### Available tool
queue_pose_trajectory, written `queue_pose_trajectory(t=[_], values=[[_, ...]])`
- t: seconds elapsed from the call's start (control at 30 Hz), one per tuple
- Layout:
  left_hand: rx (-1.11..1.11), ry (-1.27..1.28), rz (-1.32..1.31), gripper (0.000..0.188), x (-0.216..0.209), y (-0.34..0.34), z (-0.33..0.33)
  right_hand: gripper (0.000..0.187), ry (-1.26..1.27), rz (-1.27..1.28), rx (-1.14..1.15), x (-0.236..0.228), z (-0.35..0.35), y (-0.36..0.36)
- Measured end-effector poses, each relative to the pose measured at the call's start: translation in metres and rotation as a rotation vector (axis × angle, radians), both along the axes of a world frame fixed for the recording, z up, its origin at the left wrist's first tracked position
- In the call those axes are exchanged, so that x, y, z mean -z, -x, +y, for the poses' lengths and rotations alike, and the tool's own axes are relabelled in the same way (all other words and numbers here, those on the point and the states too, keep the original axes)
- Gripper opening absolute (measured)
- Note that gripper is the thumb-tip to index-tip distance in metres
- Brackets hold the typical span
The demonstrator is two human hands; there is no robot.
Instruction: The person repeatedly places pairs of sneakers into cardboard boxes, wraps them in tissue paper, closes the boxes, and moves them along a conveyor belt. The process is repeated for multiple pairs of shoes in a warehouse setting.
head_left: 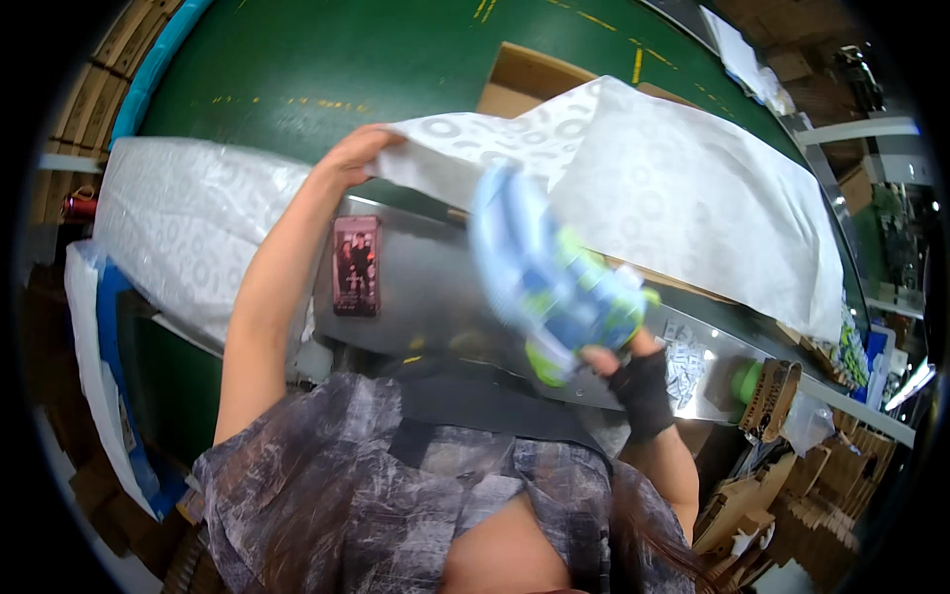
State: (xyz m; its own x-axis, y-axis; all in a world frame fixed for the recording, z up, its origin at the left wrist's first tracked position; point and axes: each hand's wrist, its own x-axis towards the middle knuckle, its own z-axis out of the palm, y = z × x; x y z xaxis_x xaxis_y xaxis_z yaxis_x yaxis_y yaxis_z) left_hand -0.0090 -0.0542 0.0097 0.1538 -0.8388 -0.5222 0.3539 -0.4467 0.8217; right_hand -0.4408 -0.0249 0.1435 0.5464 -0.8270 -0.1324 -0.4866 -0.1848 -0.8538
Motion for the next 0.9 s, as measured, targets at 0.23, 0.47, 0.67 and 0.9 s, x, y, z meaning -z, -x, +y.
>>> queue_pose_trajectory(t=[0.23, 0.47, 0.67, 0.9], values=[[-0.077, -0.026, -0.089, 0.029, -0.066, -0.007, -0.017, 0.03, -0.147, -0.323, 0.547, 0.05, -0.111, -0.067], [-0.358, 0.12, 0.065, 0.03, -0.13, 0.02, -0.012, 0.03, -0.272, -0.476, 0.559, 0.101, -0.115, -0.125], [0.388, 0.499, 0.106, 0.036, -0.13, 0.103, -0.017, 0.039, -0.288, -0.256, 0.209, 0.125, -0.108, -0.166], [0.053, 0.46, -1.307, 0.051, -0.049, 0.104, -0.042, 0.053, 0.168, -0.303, -0.082, 0.062, -0.086, -0.103]])
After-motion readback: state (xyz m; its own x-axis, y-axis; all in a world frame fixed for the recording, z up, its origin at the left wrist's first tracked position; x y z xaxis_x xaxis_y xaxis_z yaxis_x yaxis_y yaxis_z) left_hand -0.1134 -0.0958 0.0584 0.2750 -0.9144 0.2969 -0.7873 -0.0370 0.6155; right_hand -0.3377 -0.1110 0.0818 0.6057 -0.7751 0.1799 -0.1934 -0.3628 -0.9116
